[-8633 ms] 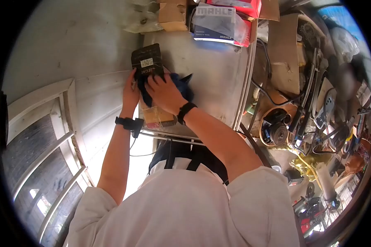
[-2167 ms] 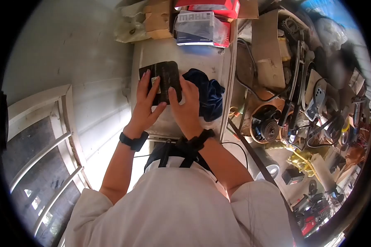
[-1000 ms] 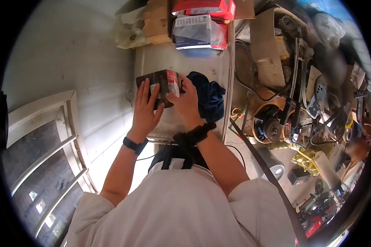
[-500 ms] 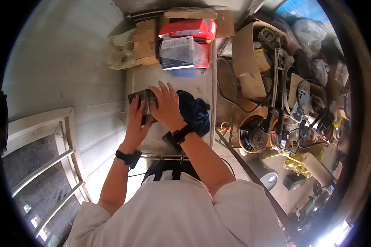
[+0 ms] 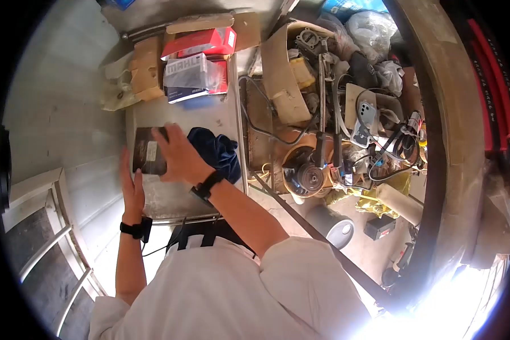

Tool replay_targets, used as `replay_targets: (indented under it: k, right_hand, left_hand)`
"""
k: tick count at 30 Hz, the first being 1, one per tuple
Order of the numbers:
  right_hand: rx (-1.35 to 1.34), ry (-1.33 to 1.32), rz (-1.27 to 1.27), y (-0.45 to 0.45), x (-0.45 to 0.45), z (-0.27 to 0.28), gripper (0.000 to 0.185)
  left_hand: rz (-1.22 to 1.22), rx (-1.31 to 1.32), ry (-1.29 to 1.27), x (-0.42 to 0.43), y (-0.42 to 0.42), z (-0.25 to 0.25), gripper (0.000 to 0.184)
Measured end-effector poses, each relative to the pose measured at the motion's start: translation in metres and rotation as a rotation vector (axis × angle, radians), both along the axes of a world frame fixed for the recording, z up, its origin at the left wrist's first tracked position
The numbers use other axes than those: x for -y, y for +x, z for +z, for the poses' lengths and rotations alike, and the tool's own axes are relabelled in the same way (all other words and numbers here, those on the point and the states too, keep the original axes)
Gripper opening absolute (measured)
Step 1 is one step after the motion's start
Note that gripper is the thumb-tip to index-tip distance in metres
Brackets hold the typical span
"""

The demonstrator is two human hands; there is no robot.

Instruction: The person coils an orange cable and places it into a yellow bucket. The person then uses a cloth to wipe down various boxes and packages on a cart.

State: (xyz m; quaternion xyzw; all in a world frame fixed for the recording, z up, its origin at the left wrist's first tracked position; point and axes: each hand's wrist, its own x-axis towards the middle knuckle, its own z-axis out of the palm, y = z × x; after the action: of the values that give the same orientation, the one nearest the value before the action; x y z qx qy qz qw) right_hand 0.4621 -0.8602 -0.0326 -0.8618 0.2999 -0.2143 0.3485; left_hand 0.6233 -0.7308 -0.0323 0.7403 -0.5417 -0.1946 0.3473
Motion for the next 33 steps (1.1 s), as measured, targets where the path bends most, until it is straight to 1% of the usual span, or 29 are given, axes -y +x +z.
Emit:
replay_targets:
  k: [2,3,4,5,7,9,10,11,12,13,15,16,19,21,23,24,25,29,33]
  right_hand:
    - [0.126,0.143,-0.194,-0.024,0.004,0.013,0.103]
    - [0.235,0.158,-0.314,-0.04,0.01,0.006,0.099]
    - [0.419,0.442,-0.415,-0.055,0.022,0.017,0.096]
    - [0.465,0.628,-0.669,-0.075,0.024,0.022,0.084]
    - [0.938,0.936,-0.693,-0.115,0.052,0.032,0.05]
    - [1.096,1.071,-0.955,-0.163,0.073,0.022,0.047]
    - [1.143,1.067,-0.944,-0.183,0.081,0.025,0.049]
    - [1.22,0.991,-1.001,-0.198,0.093,0.024,0.049]
    - [1.155,0.881,-1.044,-0.213,0.1,0.029,0.05]
    - [1.174,0.795,-1.135,-0.219,0.107,0.039,0.054]
    - [1.122,0.69,-1.159,-0.259,0.121,0.031,0.061]
    - [1.275,0.85,-1.195,-0.266,0.126,0.034,0.063]
    - [0.784,0.592,-1.218,-0.274,0.132,0.02,0.062]
    - [0.568,0.457,-1.053,-0.286,0.139,0.014,0.064]
    - [0.782,0.904,-0.894,-0.326,0.161,-0.003,0.068]
    - [0.871,1.059,-0.882,-0.336,0.169,-0.005,0.069]
    - [0.933,1.069,-0.928,-0.337,0.169,0.0,0.07]
    - [1.026,0.876,-1.115,-0.331,0.171,0.019,0.074]
    - [1.102,0.797,-1.224,-0.316,0.173,0.018,0.079]
  left_hand:
    - [0.015,-0.024,-0.027,0.001,0.0,0.006,0.049]
    - [0.024,-0.036,-0.039,-0.001,0.001,0.008,0.049]
    - [0.022,-0.014,-0.021,-0.004,0.002,0.009,0.049]
    - [0.024,0.008,-0.006,-0.006,0.003,0.009,0.05]
    - [0.023,0.025,0.008,-0.008,0.006,0.008,0.05]
    - [0.007,0.007,0.023,-0.013,0.008,0.004,0.051]
    - [0.0,0.01,0.032,-0.016,0.007,0.002,0.051]
    - [-0.005,0.016,0.038,-0.018,0.006,0.0,0.05]
    - [-0.008,0.023,0.045,-0.019,0.006,-0.002,0.05]
    - [-0.011,0.014,0.051,-0.02,0.005,-0.002,0.05]
    - [-0.013,-0.001,0.066,-0.022,0.001,-0.002,0.049]
    - [-0.022,-0.002,0.061,-0.022,-0.001,-0.003,0.049]
    - [-0.051,0.011,0.061,-0.02,-0.005,-0.003,0.05]
    - [-0.053,0.04,0.074,-0.017,-0.008,-0.004,0.05]
    - [-0.066,0.05,0.062,-0.013,-0.009,-0.002,0.051]
    - [-0.071,0.059,0.056,-0.012,-0.009,0.0,0.052]
    - [-0.066,0.054,0.053,-0.011,-0.009,0.002,0.052]
    - [-0.05,0.045,0.05,-0.009,-0.008,0.002,0.054]
    - [-0.016,0.042,0.111,-0.016,-0.007,-0.004,0.056]
